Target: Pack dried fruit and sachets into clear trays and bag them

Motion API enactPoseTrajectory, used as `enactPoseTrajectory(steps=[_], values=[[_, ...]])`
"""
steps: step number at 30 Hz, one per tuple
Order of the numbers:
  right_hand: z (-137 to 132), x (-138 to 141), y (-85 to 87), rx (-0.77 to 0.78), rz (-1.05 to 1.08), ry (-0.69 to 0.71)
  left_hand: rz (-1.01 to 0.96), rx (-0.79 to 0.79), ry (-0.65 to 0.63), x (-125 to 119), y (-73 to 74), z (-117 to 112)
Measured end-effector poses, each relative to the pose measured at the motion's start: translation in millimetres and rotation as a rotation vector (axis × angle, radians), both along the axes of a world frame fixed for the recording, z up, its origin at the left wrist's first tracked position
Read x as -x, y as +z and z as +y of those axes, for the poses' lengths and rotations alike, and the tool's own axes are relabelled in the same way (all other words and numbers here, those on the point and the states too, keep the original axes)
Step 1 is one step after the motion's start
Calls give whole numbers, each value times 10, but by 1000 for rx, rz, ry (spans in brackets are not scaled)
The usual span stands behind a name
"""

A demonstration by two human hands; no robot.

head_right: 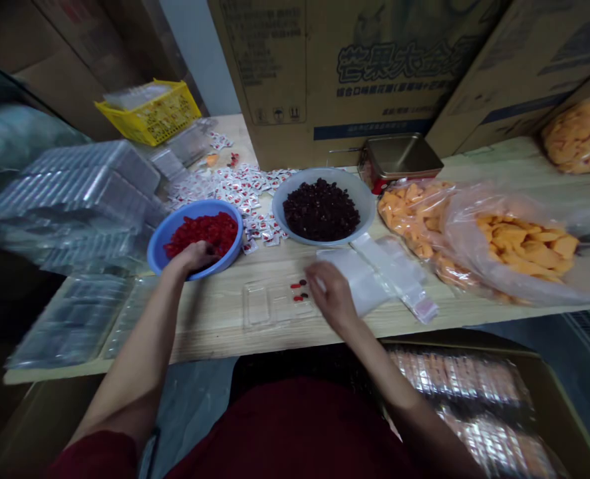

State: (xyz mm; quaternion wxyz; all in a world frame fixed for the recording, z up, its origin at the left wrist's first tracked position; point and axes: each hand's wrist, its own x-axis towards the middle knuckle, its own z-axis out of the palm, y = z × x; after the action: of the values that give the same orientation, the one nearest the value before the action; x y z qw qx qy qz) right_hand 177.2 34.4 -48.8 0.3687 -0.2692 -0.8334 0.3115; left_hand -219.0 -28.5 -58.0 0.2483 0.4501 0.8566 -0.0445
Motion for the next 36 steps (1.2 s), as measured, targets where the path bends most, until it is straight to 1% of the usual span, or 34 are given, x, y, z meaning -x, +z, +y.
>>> enactPoseTrajectory(steps=[2, 4, 5, 7, 9, 11, 14, 17, 20, 23, 26, 30, 33, 36], values=[[-399, -173, -185, 52, -83, 79, 42, 13, 2, -20, -12, -22], [-647, -289, -399, 21, -172, 102, 65, 32, 5, -33, -19, -31], [-714, -322, -498, -10, -208, 99, 68, 42, 6, -37, -21, -30], [-765, -340, -647, -75, -244, 87, 69, 58, 14, -44, -27, -31], [-763, -318, -722, -111, -246, 76, 80, 52, 31, -56, -28, -56], [-760, -287, -744, -131, -231, 74, 102, 13, 45, -67, -16, -109], [-783, -264, -764, -138, -215, 94, 153, -97, 57, -68, 33, -188], [-798, -270, -808, -133, -213, 99, 178, -168, 42, -68, 85, -173], [-780, -281, -820, -120, -220, 98, 150, -130, 5, -110, 89, -64], [-765, -291, -769, -100, -218, 94, 166, -86, -2, -189, 57, 26], [-779, -316, -699, -73, -184, 74, 185, -73, 4, -252, 36, 18], [-795, -370, -644, -43, -162, 54, 145, -70, 35, -268, 32, -49], [-781, -409, -624, -34, -164, 62, 130, -151, 74, -228, 66, -86], [-761, -453, -610, -28, -154, 57, 134, -306, 128, -166, 204, -184]])
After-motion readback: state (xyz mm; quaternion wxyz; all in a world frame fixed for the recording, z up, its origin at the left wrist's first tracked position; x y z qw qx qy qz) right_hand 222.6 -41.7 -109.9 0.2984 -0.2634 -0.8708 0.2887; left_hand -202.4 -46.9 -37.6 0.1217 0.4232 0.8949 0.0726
